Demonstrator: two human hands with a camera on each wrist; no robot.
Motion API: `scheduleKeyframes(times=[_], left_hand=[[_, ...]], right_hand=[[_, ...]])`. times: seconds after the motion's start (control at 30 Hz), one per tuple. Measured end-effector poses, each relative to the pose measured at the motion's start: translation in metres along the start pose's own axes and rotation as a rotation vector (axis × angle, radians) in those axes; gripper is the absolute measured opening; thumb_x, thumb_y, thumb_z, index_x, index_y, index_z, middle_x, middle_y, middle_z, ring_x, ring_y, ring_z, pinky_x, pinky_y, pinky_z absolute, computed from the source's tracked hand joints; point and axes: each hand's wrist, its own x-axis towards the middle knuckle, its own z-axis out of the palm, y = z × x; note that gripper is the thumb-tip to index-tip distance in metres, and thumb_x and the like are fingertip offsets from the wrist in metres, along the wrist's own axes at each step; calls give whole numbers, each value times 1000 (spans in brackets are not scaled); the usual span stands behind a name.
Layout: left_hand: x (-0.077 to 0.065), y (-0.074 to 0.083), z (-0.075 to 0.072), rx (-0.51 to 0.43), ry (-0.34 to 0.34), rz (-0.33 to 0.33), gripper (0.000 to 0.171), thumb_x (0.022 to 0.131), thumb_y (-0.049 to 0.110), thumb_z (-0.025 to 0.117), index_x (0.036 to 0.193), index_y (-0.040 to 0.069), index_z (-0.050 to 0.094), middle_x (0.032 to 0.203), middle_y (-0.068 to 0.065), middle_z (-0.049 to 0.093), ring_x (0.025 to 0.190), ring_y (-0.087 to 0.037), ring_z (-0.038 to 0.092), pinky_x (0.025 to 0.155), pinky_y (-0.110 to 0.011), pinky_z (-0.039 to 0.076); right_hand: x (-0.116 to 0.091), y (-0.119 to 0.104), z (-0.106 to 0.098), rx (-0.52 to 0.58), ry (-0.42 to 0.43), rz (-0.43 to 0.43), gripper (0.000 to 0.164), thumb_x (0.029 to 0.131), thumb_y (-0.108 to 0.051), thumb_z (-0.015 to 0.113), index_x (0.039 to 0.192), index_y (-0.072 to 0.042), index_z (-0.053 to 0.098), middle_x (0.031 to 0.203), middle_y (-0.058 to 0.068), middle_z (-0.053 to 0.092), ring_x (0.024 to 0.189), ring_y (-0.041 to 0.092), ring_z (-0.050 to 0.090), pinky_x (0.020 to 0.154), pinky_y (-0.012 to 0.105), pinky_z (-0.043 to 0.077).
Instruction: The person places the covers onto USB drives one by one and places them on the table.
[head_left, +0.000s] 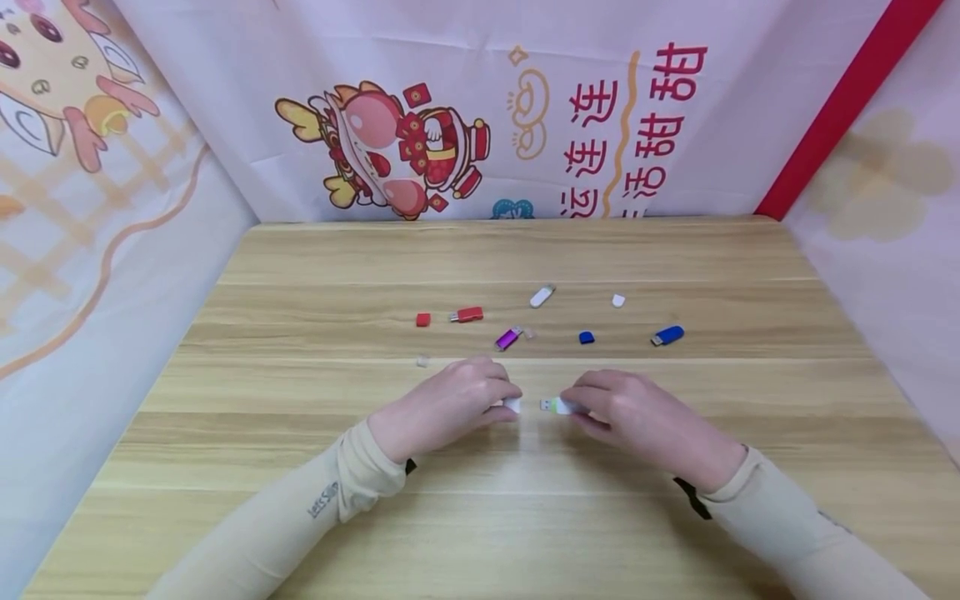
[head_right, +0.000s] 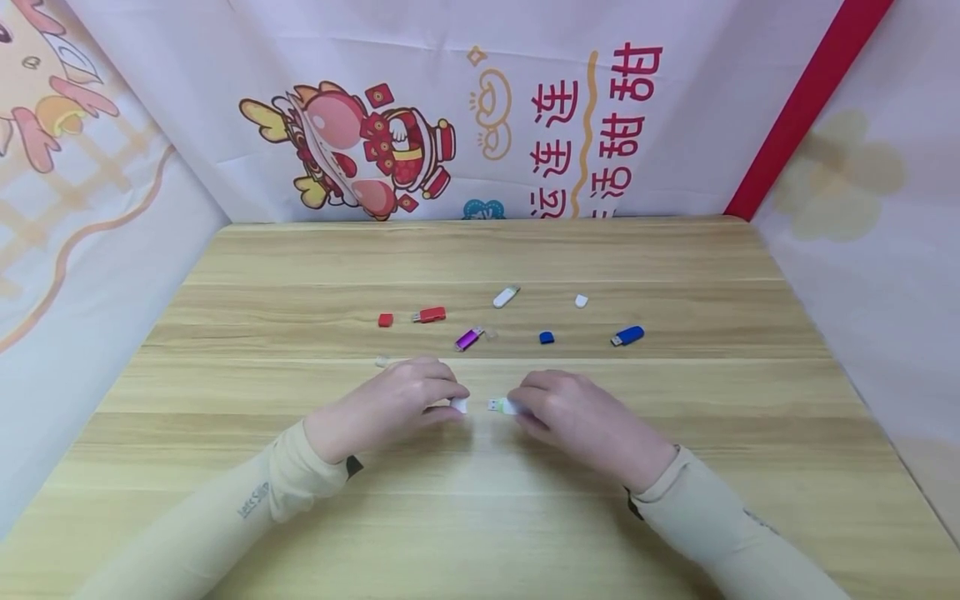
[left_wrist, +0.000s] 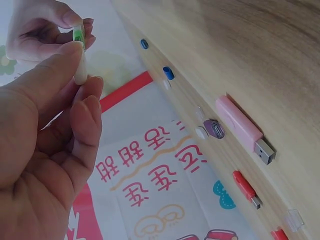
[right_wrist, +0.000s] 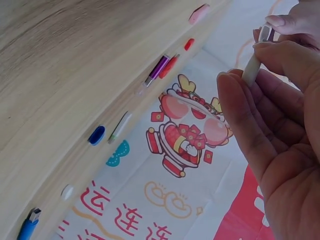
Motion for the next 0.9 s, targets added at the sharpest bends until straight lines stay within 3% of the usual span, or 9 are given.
scheduleKeyframes(times=[0.43,0.9], left_hand=[[2,1,0,-36,10,16,27,83,26,68,102,7,70,93,1,65,84,-7,57,77,-17,47],[4,4,4,-5,29,35,22,83,23,68,99,7,70,91,0,64,84,-10,56,77,-20,47]], right_hand=[[7,-4,2,19,6,-10,19,77,-10,73,95,-6,69,86,-2,63,76,6,59,65,17,50],[10,-7,3,22,-10,-22,21,76,-9,74,96,-5,69,87,-1,63,76,6,58,65,15,49]])
